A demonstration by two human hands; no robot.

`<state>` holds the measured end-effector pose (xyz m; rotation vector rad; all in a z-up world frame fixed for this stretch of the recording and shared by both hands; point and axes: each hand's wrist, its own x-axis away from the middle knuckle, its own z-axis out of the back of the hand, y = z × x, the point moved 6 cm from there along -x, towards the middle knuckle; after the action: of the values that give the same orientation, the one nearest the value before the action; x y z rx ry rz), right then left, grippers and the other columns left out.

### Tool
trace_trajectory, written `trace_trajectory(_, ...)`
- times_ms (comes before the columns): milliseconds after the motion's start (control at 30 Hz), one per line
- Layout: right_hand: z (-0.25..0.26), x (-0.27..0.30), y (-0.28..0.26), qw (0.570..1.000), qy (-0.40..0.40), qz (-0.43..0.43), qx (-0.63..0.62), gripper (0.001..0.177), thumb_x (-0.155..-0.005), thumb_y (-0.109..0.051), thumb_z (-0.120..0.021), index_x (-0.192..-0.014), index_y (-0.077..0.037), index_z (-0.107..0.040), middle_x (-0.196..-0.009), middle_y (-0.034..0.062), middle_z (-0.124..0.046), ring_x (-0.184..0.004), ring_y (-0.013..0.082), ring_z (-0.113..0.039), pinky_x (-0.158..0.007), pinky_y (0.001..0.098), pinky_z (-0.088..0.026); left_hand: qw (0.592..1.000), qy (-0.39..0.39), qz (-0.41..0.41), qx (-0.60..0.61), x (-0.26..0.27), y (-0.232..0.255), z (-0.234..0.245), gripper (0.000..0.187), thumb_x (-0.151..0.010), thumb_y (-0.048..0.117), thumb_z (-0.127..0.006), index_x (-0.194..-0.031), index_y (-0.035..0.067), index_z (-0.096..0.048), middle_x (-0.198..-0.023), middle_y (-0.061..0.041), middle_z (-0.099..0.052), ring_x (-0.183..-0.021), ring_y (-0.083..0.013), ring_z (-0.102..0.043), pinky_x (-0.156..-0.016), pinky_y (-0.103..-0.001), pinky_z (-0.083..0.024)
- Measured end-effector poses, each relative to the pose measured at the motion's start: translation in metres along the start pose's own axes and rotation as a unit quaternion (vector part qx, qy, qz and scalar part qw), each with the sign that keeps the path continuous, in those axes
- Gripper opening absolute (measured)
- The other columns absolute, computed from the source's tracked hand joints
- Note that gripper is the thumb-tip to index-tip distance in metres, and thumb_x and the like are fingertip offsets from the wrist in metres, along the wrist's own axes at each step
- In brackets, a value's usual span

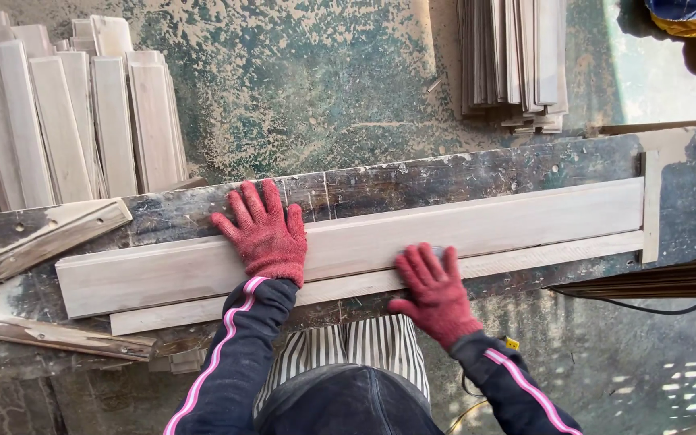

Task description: The recorder is sanding a long wooden board using an electric orbital sander and a manual sanding block.

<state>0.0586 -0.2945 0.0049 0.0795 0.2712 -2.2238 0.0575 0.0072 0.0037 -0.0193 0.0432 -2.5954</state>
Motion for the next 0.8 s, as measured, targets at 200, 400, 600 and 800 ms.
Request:
trace_trajectory(200,-0.011,-0.025,-0.046,0.998,-0.022,-0.032,-0.056,0.103,-0.077,-0.089,-0.054,-0.147,-0.013,-0.057,-0.151,0.0160,-0.055,-0.146,0.0411,-0.042,-0.122,0.0661,-0.026,1.000,0.006,0.008,0.009,-0.001,0.001,0.004,0.066,-0.103,0.053,-0.048,-0.154,0.012,-0.051,-0.156,-0.026,-0.046,-0.149,-0.0451,-0.034,-0.116,-0.075,-0.016)
trace_trajectory(400,-0.009,-0.075,-0.095,0.991,-0.001,0.052,-0.125,0.099,-0.085,-0.087,-0.033,-0.154,-0.017,-0.051,-0.153,0.0117,-0.055,-0.146,0.0348,-0.044,-0.123,0.0644,-0.027,0.988,-0.143,0.045,-0.027,-0.003,-0.004,-0.007,0.072,-0.104,0.062,-0.028,-0.164,0.021,-0.035,-0.169,-0.016,-0.033,-0.159,-0.0370,-0.018,-0.122,-0.071,-0.004)
trace_trajectory(600,-0.003,0.044,0.104,0.968,-0.086,-0.234,0.034,0.093,-0.093,-0.077,-0.045,-0.161,-0.013,-0.041,-0.164,0.0180,-0.042,-0.153,0.0391,-0.033,-0.129,0.0612,-0.013,0.994,-0.105,0.036,-0.012,-0.002,0.002,0.007,0.069,-0.107,0.056,-0.036,-0.161,0.015,-0.041,-0.167,-0.022,-0.036,-0.156,-0.0413,-0.022,-0.121,-0.070,-0.011)
trace_trajectory(800,-0.031,0.007,0.007,0.972,-0.091,-0.218,-0.016,0.117,-0.073,-0.080,-0.069,-0.161,-0.010,-0.036,-0.165,0.0240,-0.034,-0.154,0.0464,-0.025,-0.126,0.0653,-0.009,0.995,-0.089,0.042,-0.020,-0.001,0.001,0.003,0.069,-0.107,0.055,-0.036,-0.162,0.015,-0.041,-0.167,-0.021,-0.035,-0.157,-0.0402,-0.021,-0.122,-0.070,-0.011)
